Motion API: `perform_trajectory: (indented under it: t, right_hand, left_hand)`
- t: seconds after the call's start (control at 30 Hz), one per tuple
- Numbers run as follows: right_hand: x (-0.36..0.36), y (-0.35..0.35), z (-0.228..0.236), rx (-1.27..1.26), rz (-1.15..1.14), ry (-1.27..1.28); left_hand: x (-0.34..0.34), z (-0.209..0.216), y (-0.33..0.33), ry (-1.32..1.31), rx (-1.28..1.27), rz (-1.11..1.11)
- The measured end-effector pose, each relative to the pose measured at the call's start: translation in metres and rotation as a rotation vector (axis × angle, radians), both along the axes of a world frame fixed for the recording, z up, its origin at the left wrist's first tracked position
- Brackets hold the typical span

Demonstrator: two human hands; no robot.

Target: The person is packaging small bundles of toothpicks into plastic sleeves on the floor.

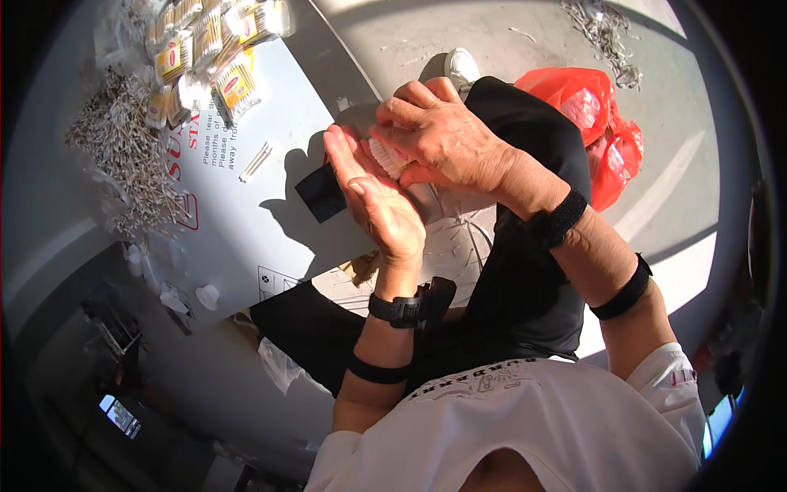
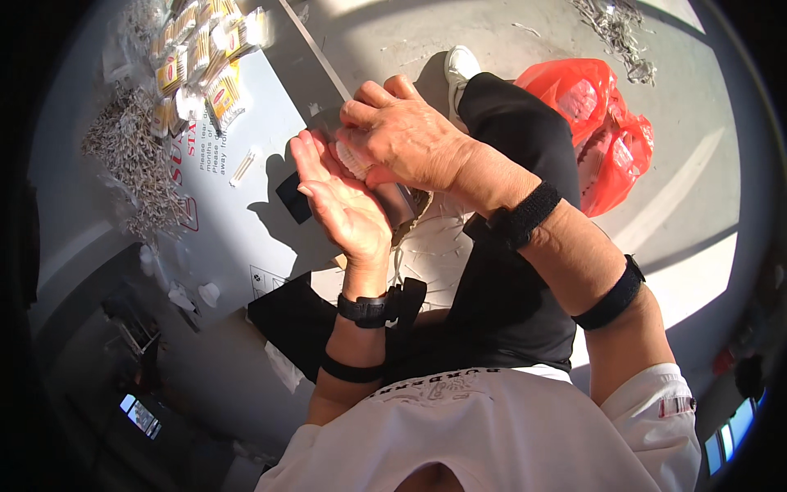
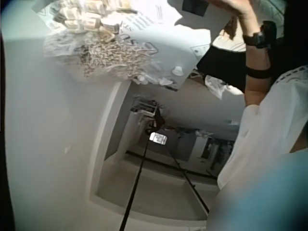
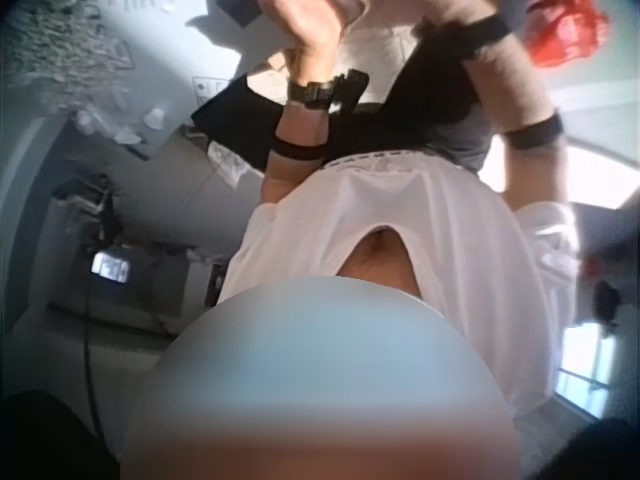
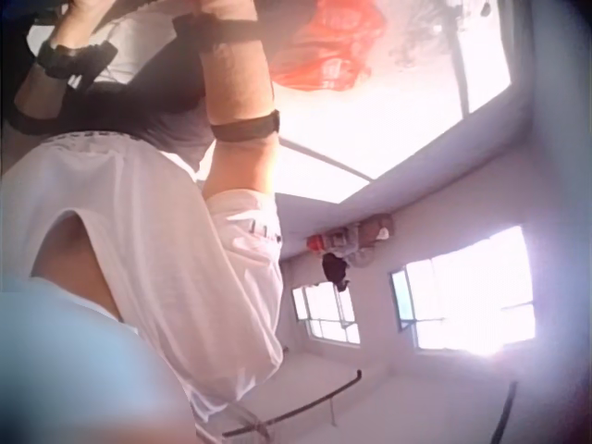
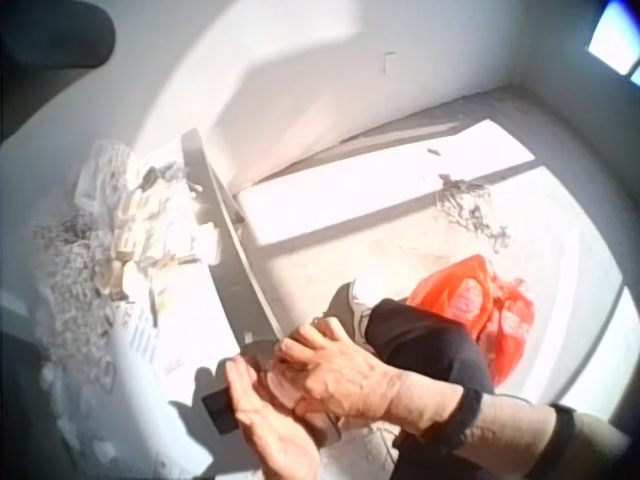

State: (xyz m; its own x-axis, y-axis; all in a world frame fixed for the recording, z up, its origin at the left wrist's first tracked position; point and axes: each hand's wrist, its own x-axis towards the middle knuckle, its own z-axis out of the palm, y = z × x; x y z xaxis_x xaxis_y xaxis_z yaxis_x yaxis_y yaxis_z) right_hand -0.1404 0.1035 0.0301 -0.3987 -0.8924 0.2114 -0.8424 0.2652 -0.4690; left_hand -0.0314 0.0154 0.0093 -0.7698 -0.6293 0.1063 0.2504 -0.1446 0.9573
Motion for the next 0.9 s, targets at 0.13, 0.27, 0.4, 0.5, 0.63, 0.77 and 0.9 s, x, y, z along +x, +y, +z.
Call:
perform_trajectory:
  t: [0.13, 0.27, 0.4, 0.5, 0.63, 0.77, 0.9]
  right_hand:
    - [0.000, -0.002, 0.002, 0.047, -0.001, 0.036]
    - [0.003, -0.002, 0.000, 0.062, -0.030, 0.089]
    - [0.004, 0.004, 0.003, 0.080, -0.057, 0.100]
    - [0.002, 0.008, 0.002, 0.056, -0.060, 0.083]
    - [-0.002, 0.004, 0.008, 0.060, -0.029, 0.093]
    - [-0.004, 0.001, 0.006, 0.023, -0.014, 0.115]
    - [-0.006, 0.001, 0.005, 0.009, 0.006, 0.129]
  left_hand:
    - [0.002, -0.002, -0.005, 0.017, 0.082, -0.010]
    - [0.011, -0.004, -0.012, 0.048, 0.027, -0.026]
    - [0.015, -0.002, -0.006, 0.072, 0.074, 0.047]
    - [0.011, -0.002, 0.000, 0.046, -0.012, 0.053]
    - [0.007, -0.001, 0.006, 0.051, 0.022, 0.103]
    - [0.003, -0.003, 0.009, 0.083, 0.015, 0.098]
    - [0.004, 0.000, 0.013, 0.075, 0.042, 0.102]
